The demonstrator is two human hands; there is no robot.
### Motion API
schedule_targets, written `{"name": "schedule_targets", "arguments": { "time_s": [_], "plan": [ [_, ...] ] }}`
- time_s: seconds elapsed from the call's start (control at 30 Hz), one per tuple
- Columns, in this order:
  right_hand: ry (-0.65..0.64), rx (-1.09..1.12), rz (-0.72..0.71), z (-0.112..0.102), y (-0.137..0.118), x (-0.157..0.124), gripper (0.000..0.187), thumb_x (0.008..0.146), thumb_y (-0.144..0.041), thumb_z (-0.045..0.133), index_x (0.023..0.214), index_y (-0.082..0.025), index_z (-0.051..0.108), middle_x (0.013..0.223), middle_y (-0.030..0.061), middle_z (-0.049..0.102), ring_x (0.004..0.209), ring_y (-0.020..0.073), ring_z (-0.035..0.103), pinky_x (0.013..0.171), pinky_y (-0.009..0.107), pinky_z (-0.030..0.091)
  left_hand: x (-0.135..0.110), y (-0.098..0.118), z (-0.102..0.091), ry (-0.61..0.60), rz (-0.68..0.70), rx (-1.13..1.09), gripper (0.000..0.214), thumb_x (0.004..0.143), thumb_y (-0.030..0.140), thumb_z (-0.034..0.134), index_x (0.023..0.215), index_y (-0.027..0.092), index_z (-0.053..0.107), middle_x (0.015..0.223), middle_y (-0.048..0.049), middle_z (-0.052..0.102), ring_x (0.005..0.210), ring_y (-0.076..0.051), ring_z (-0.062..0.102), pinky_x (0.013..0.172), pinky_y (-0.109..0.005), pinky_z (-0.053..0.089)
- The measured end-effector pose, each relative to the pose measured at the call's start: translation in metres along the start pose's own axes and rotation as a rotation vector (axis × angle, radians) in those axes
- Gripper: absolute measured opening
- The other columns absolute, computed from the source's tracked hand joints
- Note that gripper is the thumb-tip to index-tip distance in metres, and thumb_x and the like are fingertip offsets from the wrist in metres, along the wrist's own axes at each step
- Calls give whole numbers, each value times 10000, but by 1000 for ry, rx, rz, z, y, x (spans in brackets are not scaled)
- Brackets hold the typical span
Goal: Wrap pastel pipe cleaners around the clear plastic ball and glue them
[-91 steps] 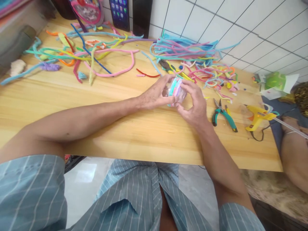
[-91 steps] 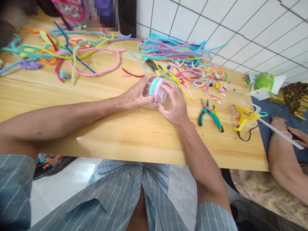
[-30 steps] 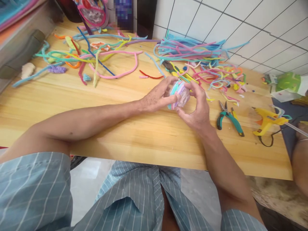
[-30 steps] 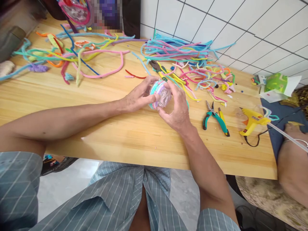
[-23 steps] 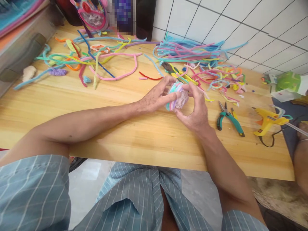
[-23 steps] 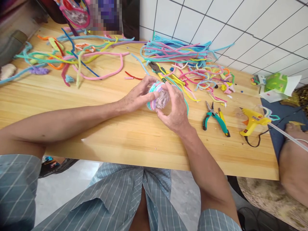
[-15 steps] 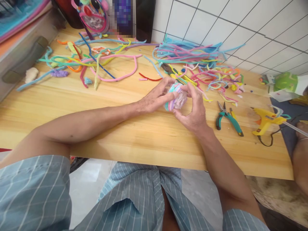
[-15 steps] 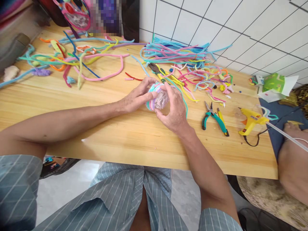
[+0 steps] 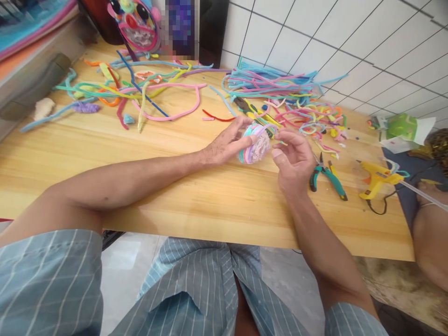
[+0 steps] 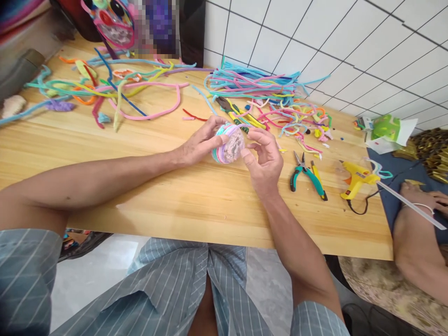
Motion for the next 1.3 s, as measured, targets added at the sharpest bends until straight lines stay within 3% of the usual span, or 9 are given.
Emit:
{"name": "schedule_targets", "arguments": {
  "time_s": [0.33, 0.47, 0.53, 0.6, 0.67, 0.8, 0.93, 1.13, 1.3],
  "plan": [
    [121, 256, 125, -8, 14, 7, 306, 958, -498, 733, 1187, -295, 751, 1218, 95, 800, 1118, 325, 801, 932, 568, 705, 1, -8, 1, 12, 21, -17, 624, 1014, 758, 620, 1396, 271, 539, 1430, -107, 721, 1317, -315, 709, 1152, -500, 586],
    [205, 126, -27, -46, -24, 18, 413, 1048, -576, 517, 1266, -316, 753, 1333, 114, 770, 1272, 400, 769, 1022, 680, 664, 2, -12, 2, 15, 6, -62, 620, 1006, 755, 636, 1386, 275, 534, 1417, -103, 720, 1261, -299, 729, 1116, -485, 603],
    [268, 56, -97, -70, -51, 21, 500, 1094, -616, 375, 1305, -415, 782, 1426, 51, 756, 1392, 406, 720, 1112, 708, 625, 2, -13, 3, 23, 12, -69, 615, 1005, 742, 641, 1379, 265, 532, 1414, -110, 716, 1275, -299, 720, 1119, -480, 598],
    [240, -92, -56, -87, -71, 21, 475, 1120, -585, 356, 1366, -549, 761, 1533, -69, 716, 1502, 385, 652, 1197, 678, 594, 2, -13, 4, 24, 20, -67, 623, 1004, 746, 636, 1381, 261, 531, 1419, -115, 713, 1282, -300, 713, 1123, -479, 592],
    [156, -223, -51, -94, -75, 14, 392, 1122, -558, 462, 1389, -585, 747, 1541, -95, 717, 1519, 391, 640, 1206, 698, 588, 2, -13, 4, 30, 22, -60, 636, 1005, 765, 626, 1384, 264, 533, 1437, -117, 709, 1294, -301, 707, 1134, -477, 584],
    [-267, -427, 20, -81, -37, -16, 501, 1073, -621, 652, 1509, -388, 734, 1626, 92, 685, 1550, 430, 610, 1303, 775, 448, 0, -12, 5, 39, 14, -64, 654, 1008, 781, 628, 1395, 263, 531, 1421, -116, 724, 1284, -296, 721, 1133, -471, 590],
    [-556, -506, 97, -62, 3, -48, 650, 1106, -652, 566, 1647, -296, 617, 1763, 194, 536, 1642, 430, 503, 1319, 795, 386, 0, -13, 5, 39, 23, -50, 653, 1017, 779, 621, 1405, 261, 538, 1461, -118, 708, 1323, -299, 707, 1160, -472, 579],
    [-597, -599, 7, -46, 9, -61, 602, 1110, -632, 560, 1581, -279, 685, 1780, 186, 520, 1667, 434, 458, 1335, 776, 355, 0, -17, 4, 60, 34, -6, 689, 1005, 807, 617, 1410, 254, 552, 1543, -139, 659, 1369, -316, 683, 1184, -484, 566],
    [-470, -465, 93, -47, 3, -54, 536, 1094, -652, 591, 1497, -334, 744, 1778, 137, 540, 1657, 403, 493, 1345, 769, 346, 0, -15, 5, 48, 28, -18, 702, 1001, 829, 602, 1421, 270, 537, 1489, -125, 688, 1370, -317, 693, 1177, -491, 581]
  ]
}}
Point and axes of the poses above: each hand's wrist, its own x-axis towards the middle knuckle, its own z-axis out of the palm, y = z × x, the point moved 1 cm from there along x, towards the middle knuckle
